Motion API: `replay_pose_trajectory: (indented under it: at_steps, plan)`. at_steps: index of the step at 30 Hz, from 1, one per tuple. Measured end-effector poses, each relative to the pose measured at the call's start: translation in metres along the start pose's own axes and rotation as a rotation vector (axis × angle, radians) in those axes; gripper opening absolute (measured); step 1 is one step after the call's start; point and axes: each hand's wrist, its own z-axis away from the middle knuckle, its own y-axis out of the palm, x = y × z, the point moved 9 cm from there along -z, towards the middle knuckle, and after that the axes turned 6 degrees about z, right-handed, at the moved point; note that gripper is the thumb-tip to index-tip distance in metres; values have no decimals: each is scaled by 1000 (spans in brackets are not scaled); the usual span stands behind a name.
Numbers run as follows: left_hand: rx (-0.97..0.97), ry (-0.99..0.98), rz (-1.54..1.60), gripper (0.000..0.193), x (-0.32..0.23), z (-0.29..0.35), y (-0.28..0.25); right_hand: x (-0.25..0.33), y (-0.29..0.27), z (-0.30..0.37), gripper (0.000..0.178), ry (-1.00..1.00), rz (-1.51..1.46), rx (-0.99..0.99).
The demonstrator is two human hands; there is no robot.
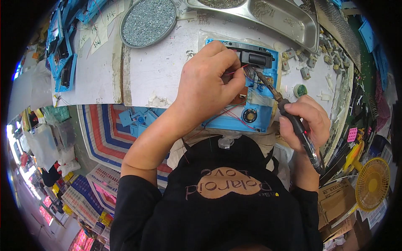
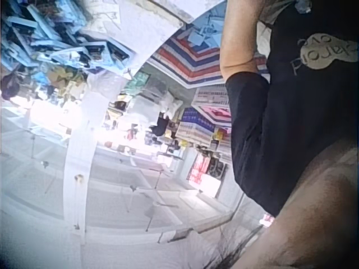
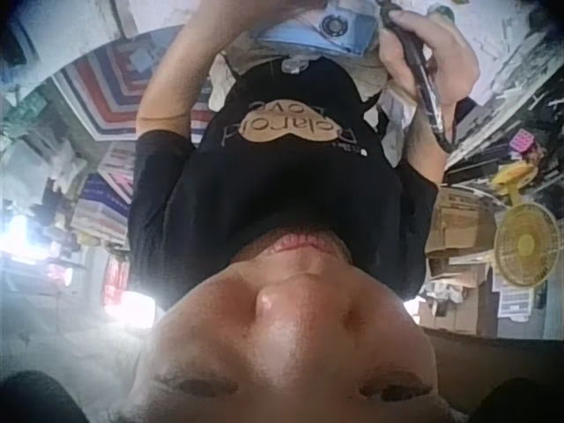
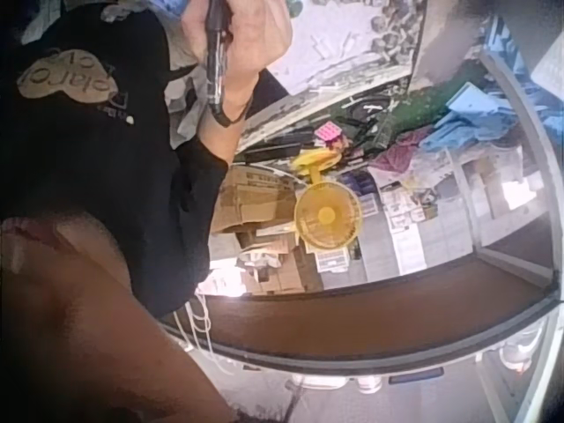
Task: Assemble and solder internal components of a blue plastic camera housing on a workbench.
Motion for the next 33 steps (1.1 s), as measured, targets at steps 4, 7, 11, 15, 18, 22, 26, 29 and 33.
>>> replay_pose_trajectory:
  at_steps: [4,7,11,15,18,22,26,29,33]
  plan:
    - [-9,-3,-7,10,-1,0,0,-2,-1,0,29,5,-9,12]
    - [-13,9,-20,10,-2,0,1,-4,-1,0,30,7,-5,22]
    - [-21,37,-38,11,-4,-1,1,-5,2,-2,29,5,23,44]
    - [-23,53,-64,12,-5,-1,2,-8,6,-2,29,22,30,50]
    - [-32,74,-68,12,-6,-1,2,-9,8,-4,29,20,29,39]
    - [-43,74,-76,12,-4,0,3,-11,8,-4,29,23,27,35]
    - [-48,92,-103,11,-5,0,4,-12,8,-4,28,25,24,21]
    - [-45,101,-116,11,-6,0,4,-11,6,-5,28,30,29,29]
    - [-40,118,-111,9,-9,0,4,-11,6,-5,28,36,29,24]
